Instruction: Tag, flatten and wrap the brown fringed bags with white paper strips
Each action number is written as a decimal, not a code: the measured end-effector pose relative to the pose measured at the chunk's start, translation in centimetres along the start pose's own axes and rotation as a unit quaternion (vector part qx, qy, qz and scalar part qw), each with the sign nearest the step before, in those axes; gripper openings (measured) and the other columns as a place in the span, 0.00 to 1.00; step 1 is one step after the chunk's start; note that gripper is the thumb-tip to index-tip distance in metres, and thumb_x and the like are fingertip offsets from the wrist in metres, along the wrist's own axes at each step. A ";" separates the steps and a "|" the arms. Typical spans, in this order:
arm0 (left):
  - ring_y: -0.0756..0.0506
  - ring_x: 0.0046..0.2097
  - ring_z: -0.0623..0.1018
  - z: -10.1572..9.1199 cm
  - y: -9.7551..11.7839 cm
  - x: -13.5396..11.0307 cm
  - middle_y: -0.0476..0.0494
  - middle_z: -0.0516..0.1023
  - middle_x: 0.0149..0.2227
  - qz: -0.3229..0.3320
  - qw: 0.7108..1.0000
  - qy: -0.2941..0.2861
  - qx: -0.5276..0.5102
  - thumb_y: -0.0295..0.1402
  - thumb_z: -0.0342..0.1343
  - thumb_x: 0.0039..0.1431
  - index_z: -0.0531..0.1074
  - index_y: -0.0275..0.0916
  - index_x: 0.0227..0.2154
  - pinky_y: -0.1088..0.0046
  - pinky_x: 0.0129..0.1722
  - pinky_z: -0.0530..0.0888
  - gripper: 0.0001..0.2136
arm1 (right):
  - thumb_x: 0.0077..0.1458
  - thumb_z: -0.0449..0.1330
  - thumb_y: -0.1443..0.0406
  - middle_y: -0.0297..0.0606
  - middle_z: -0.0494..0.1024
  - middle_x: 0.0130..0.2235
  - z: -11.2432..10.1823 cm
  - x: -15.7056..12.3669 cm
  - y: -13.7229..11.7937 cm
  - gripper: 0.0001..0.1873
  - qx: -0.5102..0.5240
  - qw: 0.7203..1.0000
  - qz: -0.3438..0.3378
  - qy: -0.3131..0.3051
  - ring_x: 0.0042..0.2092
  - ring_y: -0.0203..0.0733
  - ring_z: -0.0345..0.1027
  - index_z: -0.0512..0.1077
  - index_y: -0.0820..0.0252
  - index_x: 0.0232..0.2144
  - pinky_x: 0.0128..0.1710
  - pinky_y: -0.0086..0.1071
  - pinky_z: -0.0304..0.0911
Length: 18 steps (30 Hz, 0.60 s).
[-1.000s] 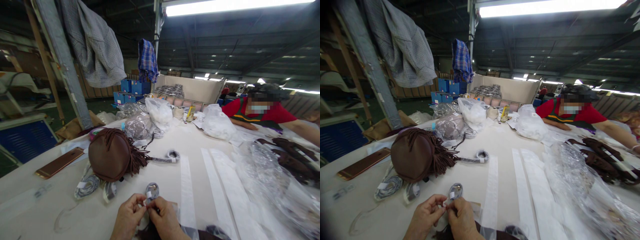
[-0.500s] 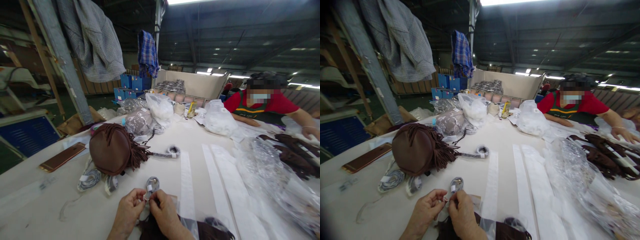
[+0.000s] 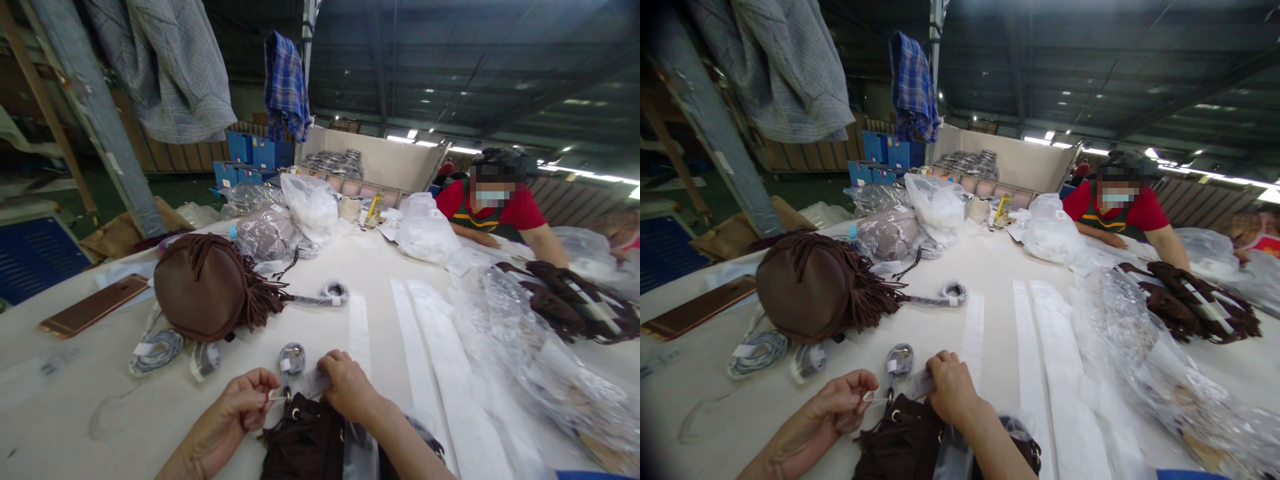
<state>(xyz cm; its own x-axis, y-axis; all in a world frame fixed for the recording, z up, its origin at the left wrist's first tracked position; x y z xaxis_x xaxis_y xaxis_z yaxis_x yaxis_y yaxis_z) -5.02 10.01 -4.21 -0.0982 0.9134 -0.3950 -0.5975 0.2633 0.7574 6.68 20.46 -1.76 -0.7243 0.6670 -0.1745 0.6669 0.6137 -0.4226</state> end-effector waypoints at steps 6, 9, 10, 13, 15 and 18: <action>0.55 0.23 0.62 -1.6 -0.3 -0.4 0.51 0.70 0.24 0.006 0.991 0.017 0.134 0.32 0.60 0.32 0.69 0.35 0.31 0.79 0.22 0.52 0.17 | 0.38 0.60 0.72 0.45 0.69 0.47 0.4 1.5 -1.4 0.24 -0.076 0.996 -0.031 -0.048 0.49 0.53 0.61 0.71 0.58 0.42 0.44 0.42 0.58; 0.53 0.24 0.63 -2.1 -0.6 -0.2 0.55 0.66 0.23 -0.013 0.972 0.012 0.232 0.30 0.56 0.30 0.66 0.36 0.32 0.78 0.24 0.55 0.18 | 0.36 0.63 0.70 0.50 0.70 0.46 0.4 2.4 -1.9 0.20 -0.103 0.990 -0.041 -0.093 0.48 0.56 0.63 0.73 0.63 0.38 0.43 0.44 0.59; 0.53 0.23 0.62 -2.3 -0.7 -0.1 0.56 0.64 0.21 -0.019 0.957 0.015 0.288 0.28 0.54 0.30 0.65 0.37 0.31 0.77 0.24 0.55 0.18 | 0.36 0.63 0.70 0.52 0.71 0.45 0.4 2.5 -2.0 0.20 -0.111 0.987 -0.040 -0.108 0.48 0.56 0.65 0.73 0.65 0.37 0.44 0.44 0.59; 0.51 0.24 0.63 -2.8 0.4 0.0 0.57 0.61 0.21 0.000 0.855 0.068 0.514 0.24 0.48 0.30 0.64 0.39 0.30 0.75 0.25 0.54 0.16 | 0.38 0.61 0.73 0.54 0.76 0.41 0.9 2.4 -2.6 0.23 -0.123 0.981 -0.038 -0.148 0.44 0.55 0.70 0.71 0.67 0.41 0.41 0.42 0.62; 0.48 0.27 0.66 -2.6 1.6 -0.2 0.54 0.64 0.22 0.025 0.772 0.112 0.625 0.23 0.47 0.36 0.65 0.40 0.28 0.73 0.28 0.54 0.12 | 0.39 0.58 0.75 0.52 0.78 0.39 1.2 2.1 -2.9 0.23 -0.120 0.978 -0.042 -0.164 0.42 0.54 0.72 0.71 0.65 0.43 0.37 0.40 0.64; 0.46 0.27 0.65 -1.9 2.2 -0.4 0.51 0.64 0.20 0.047 0.778 0.133 0.612 0.28 0.48 0.45 0.64 0.41 0.21 0.71 0.29 0.53 0.02 | 0.41 0.54 0.77 0.52 0.78 0.39 0.4 1.9 -2.9 0.17 -0.113 0.981 -0.040 -0.150 0.42 0.53 0.72 0.73 0.65 0.36 0.37 0.38 0.64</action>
<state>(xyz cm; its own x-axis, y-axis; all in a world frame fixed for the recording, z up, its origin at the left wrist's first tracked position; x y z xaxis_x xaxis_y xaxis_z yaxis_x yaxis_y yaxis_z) -7.79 9.61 -3.33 -0.3551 0.8922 -0.2790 0.6112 0.4475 0.6529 3.24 19.77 -1.22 -0.7722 0.4787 -0.4179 0.6029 0.7596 -0.2441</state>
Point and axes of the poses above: each hand's wrist, its own x-axis towards the middle knuckle, its own z-axis out of the palm, y = z × x, the point moved 9 cm from there along x, towards the middle knuckle
